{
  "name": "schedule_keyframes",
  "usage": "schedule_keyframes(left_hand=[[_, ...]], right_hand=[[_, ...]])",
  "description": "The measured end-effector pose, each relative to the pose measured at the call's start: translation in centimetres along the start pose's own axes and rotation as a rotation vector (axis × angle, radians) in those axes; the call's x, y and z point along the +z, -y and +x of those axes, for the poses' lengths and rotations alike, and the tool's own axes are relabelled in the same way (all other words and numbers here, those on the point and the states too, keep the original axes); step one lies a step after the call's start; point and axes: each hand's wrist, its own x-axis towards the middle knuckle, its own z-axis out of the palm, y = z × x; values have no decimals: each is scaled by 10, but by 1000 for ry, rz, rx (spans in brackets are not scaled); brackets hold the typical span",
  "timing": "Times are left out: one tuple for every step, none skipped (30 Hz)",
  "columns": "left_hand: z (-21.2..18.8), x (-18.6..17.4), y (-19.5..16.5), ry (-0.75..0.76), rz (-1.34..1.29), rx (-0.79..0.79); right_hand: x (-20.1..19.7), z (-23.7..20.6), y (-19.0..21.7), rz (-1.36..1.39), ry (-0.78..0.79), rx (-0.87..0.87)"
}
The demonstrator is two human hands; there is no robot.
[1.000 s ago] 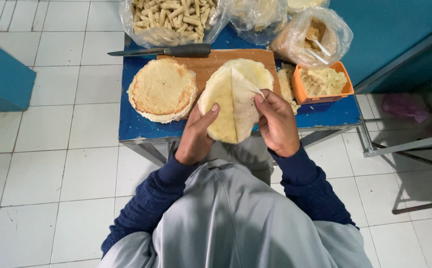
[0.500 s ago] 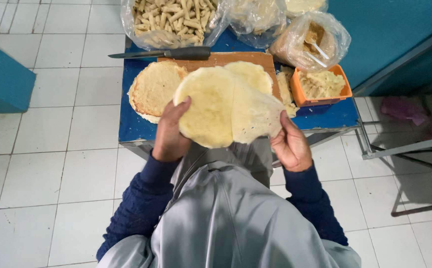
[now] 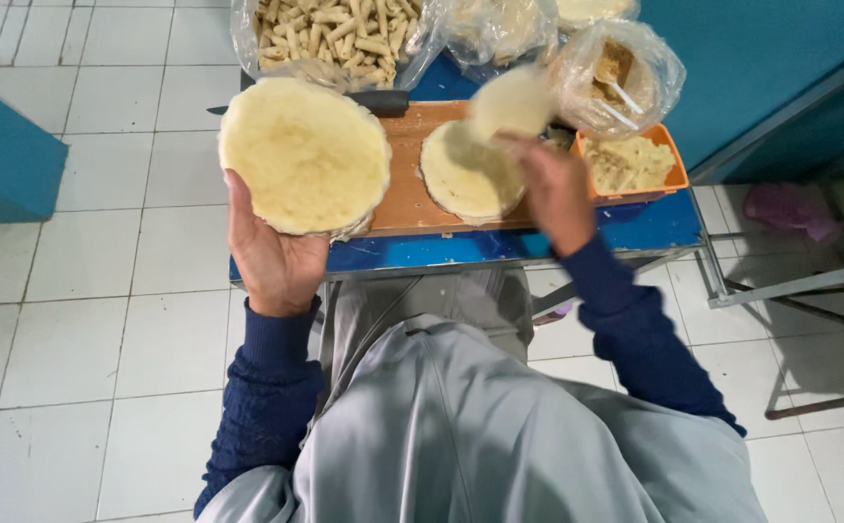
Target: The person sits at a small blue table and peels the thin outer skin off round flat cakes by hand, one at a time. They pull the translucent skin away in pieces, set the peeled cake on a stack on the cutting board, and collect the removed skins in a pile beside it.
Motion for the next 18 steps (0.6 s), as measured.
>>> schedule_keyframes(left_hand=[[0, 0, 0, -1, -21, 5], [0, 0, 1, -2, -41, 9], [0, -1, 2, -4, -62, 11], [0, -2, 4, 2, -72, 11], [1, -2, 6, 8, -87, 14], [1, -3, 9, 10, -101, 16], [1, -4, 11, 10, -112, 20], [3, -4, 14, 15, -121, 23], [4, -4, 18, 18, -132, 25], [4, -4, 21, 14, -126, 25], [5, -4, 24, 11, -118, 26], [7, -4, 26, 11, -110, 33], [8, -4, 29, 10, -133, 22], [8, -3, 32, 8, -153, 9], [9, -3, 36, 8, -171, -8], [12, -1, 41, 25, -168, -25], [13, 0, 46, 39, -167, -41], [14, 1, 52, 54, -165, -57]], right_hand=[[16, -4, 6, -57, 42, 24], [27, -10, 12, -112, 84, 48], [32, -16, 16, -126, 61, 0], [36, -21, 19, -140, 38, -49], [37, -24, 21, -156, 19, -101], [38, -26, 22, -155, 25, -107], [37, -28, 23, -156, 28, -112], [37, -29, 23, -158, 27, -118], [38, -29, 23, -159, 35, -114], [40, -30, 24, -160, 46, -108], [43, -31, 25, -161, 57, -103], [46, -31, 27, -185, 66, -114], [49, -31, 29, -206, 78, -126], [51, -31, 31, -225, 89, -136], [51, -31, 34, -217, 104, -137], [48, -28, 38, -211, 119, -140], [43, -26, 43, -205, 136, -143], [36, -24, 49, -132, 95, -113]])
